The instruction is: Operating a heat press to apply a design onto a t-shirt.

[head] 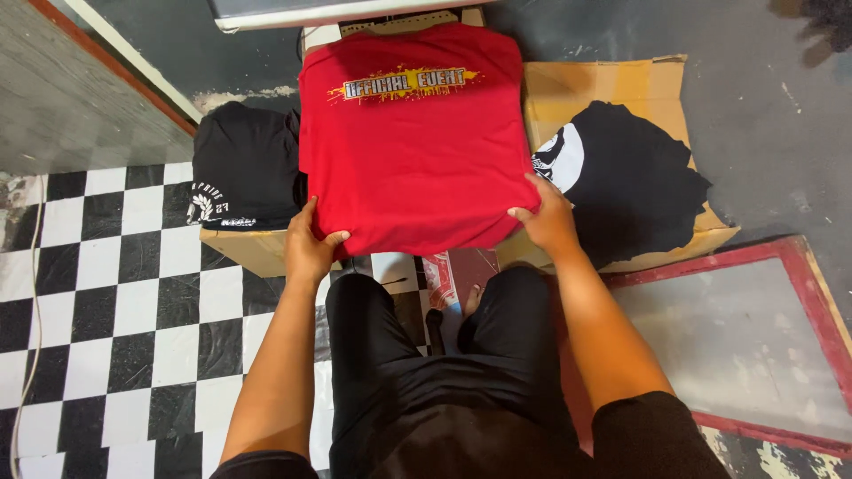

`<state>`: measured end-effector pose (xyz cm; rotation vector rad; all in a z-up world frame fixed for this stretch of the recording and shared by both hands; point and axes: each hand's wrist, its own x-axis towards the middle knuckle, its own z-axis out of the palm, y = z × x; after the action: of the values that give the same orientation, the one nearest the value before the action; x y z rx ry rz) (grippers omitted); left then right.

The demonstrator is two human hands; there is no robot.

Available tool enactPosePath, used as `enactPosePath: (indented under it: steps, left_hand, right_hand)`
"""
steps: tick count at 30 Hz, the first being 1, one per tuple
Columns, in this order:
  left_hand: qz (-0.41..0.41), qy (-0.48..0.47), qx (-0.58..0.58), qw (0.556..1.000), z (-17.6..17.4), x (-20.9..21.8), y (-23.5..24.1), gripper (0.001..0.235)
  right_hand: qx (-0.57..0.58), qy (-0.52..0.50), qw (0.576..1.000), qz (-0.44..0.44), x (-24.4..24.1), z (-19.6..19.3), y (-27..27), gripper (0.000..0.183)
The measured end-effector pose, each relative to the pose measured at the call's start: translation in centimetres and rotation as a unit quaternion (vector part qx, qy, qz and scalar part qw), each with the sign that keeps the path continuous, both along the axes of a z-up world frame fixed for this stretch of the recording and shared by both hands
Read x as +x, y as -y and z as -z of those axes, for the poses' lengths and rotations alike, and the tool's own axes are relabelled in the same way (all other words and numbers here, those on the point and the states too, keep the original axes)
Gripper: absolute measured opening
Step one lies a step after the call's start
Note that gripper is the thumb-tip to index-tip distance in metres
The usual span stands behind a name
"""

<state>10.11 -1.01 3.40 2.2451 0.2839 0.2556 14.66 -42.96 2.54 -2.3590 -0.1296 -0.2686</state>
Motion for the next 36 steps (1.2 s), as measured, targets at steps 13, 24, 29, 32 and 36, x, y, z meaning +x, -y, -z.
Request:
enactPosePath:
  steps: [13,24,29,32,36]
  left_hand:
    - [-0.027,-0.029,-0.362,0.931,5.6,-4.1,-5.8,0.031]
    - [0.033,0.029,-0.327,0.944,3.2,-7.2,-6.1,0.032]
    - [-0.033,-0.090,-0.223,0.970,0.5,-8.0,-5.4,0.040]
    - [-0.030,-0.249,-0.110,0.962,1.6,-8.5,-5.8,0.043]
    - [-0.003,-0.010,0.127,0.992,1.4,-6.1,-4.4,0.046]
  right_hand:
    - [0.504,-0.108,0.855,0.049,-2.1,2.9,3.9,0.058]
    - [0.454,-0.288,0.843,0.026,-5.0,-2.9,5.4,0.033]
    - [0.313,-0.303,0.898,0.056,-4.8,-1.3,6.1,0.036]
    - [0.095,-0.296,0.948,0.065,-4.9,2.6,7.0,0.040]
    - [-0.010,-0.052,0.996,0.077,-3.1,2.3,3.2,0.039]
